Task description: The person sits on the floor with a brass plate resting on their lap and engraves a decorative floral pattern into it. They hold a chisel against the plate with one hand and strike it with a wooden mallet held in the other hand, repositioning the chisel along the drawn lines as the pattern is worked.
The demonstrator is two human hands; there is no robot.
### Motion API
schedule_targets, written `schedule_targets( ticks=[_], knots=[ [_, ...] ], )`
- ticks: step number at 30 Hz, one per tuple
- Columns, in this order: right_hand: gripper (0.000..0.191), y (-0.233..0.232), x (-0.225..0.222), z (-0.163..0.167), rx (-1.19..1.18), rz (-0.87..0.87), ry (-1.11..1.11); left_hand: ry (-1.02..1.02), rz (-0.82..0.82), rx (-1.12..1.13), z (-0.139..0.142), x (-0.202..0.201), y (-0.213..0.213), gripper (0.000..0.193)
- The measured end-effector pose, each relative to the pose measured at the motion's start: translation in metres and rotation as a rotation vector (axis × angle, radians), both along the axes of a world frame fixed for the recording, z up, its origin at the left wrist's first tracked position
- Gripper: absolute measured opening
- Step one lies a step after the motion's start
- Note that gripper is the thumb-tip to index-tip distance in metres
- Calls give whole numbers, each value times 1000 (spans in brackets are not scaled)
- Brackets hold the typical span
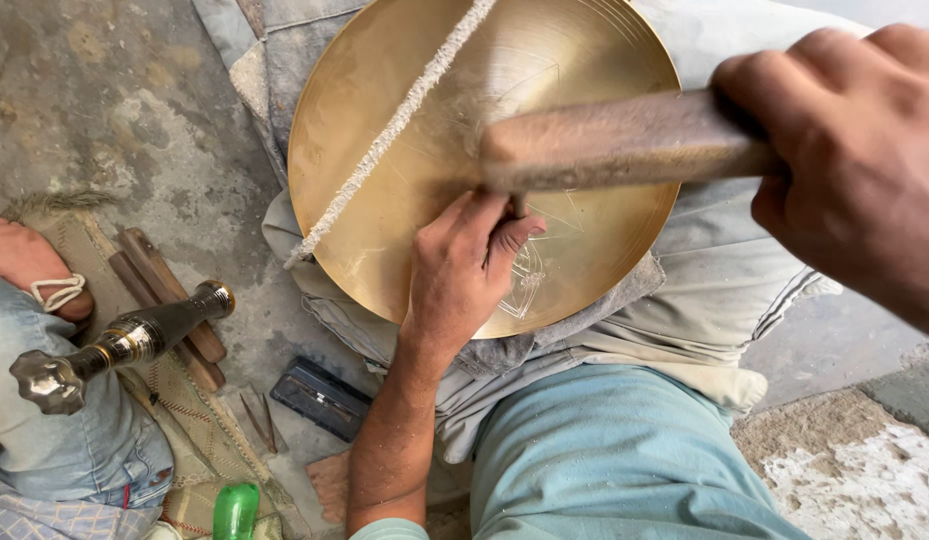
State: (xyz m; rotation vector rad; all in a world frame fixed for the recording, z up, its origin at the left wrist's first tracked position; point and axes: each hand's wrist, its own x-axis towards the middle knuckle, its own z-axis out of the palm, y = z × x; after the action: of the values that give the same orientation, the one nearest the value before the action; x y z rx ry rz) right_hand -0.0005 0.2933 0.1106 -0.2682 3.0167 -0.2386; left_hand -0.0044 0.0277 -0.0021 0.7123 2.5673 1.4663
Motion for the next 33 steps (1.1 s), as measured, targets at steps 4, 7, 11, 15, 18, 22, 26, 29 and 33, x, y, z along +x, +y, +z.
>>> schedule_targets(
  ticks=[4,7,11,15,18,22,26,29,33],
  knots=[
    [52,2,0,4,-120,15,115,-73,32,-30,1,1,1,28],
    [55,4,-3,6,9,84,146,-70,38,-13,2,2,2,31],
    [54,5,-2,6,130,106,137,-85,29,-13,4,1,2,31],
    [47,7,5,-2,103,51,78,-47,10,-25,5,0,0,28],
    [44,13,11,-7,-176,-45,48,-51,30,-32,4,0,0,31],
    [49,14,11,-8,-87,-13,70,-70,29,-39,2,1,0,28],
    [47,1,4,-5,-374,-279,-56,-68,26,-28,1,0,-1,28],
    [51,1,3,2,-137,-120,35,-84,28,-27,2,0,-2,25],
    [49,5,13,-2,-187,-74,59,-76,10,30,2,-1,-2,28]
  ],
)
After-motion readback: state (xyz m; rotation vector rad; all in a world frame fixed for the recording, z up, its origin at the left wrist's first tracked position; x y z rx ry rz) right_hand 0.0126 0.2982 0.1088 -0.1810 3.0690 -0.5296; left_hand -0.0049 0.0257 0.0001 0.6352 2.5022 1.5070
